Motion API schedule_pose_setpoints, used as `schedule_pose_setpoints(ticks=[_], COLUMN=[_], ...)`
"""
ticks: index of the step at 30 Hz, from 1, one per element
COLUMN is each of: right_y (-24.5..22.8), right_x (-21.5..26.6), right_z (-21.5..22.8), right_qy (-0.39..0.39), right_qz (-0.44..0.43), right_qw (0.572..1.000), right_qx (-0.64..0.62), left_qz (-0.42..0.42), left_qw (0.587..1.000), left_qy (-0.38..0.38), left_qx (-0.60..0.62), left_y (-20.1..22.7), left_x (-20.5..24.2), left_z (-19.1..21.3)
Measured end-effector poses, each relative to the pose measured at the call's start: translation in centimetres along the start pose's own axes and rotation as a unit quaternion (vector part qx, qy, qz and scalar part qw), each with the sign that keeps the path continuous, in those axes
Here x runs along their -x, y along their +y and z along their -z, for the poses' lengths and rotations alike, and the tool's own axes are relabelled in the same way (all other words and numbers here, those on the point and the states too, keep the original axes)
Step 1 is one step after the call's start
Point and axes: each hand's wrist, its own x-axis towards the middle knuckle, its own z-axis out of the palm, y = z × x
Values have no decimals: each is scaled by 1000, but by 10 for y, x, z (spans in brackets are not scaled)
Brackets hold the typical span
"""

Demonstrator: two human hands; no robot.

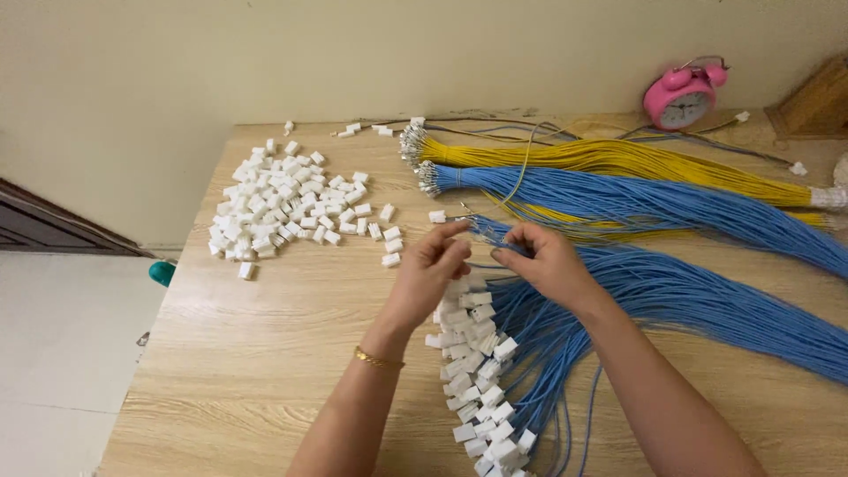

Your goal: Insert metal wire terminals into white plastic connector housings to assemble wire harnesses.

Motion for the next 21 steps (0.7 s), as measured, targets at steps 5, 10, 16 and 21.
schedule_pose_setpoints(ticks=[5,10,16,21], right_y=[-2,-5,0,14], right_x=[5,7,5,2], right_z=[-1,-1,-1,1], right_qy=[19,22,25,37], right_qz=[11,42,-4,28], right_qw=[1000,999,999,993], right_qx=[8,-10,-20,-112], left_qz=[-17,-20,-65,-114], left_qw=[999,997,991,988], left_qy=[3,15,39,31], left_qx=[-48,-66,-112,-97], left_y=[12,13,0,-23], left_x=[4,1,0,-9], left_z=[-15,-16,-21,-18])
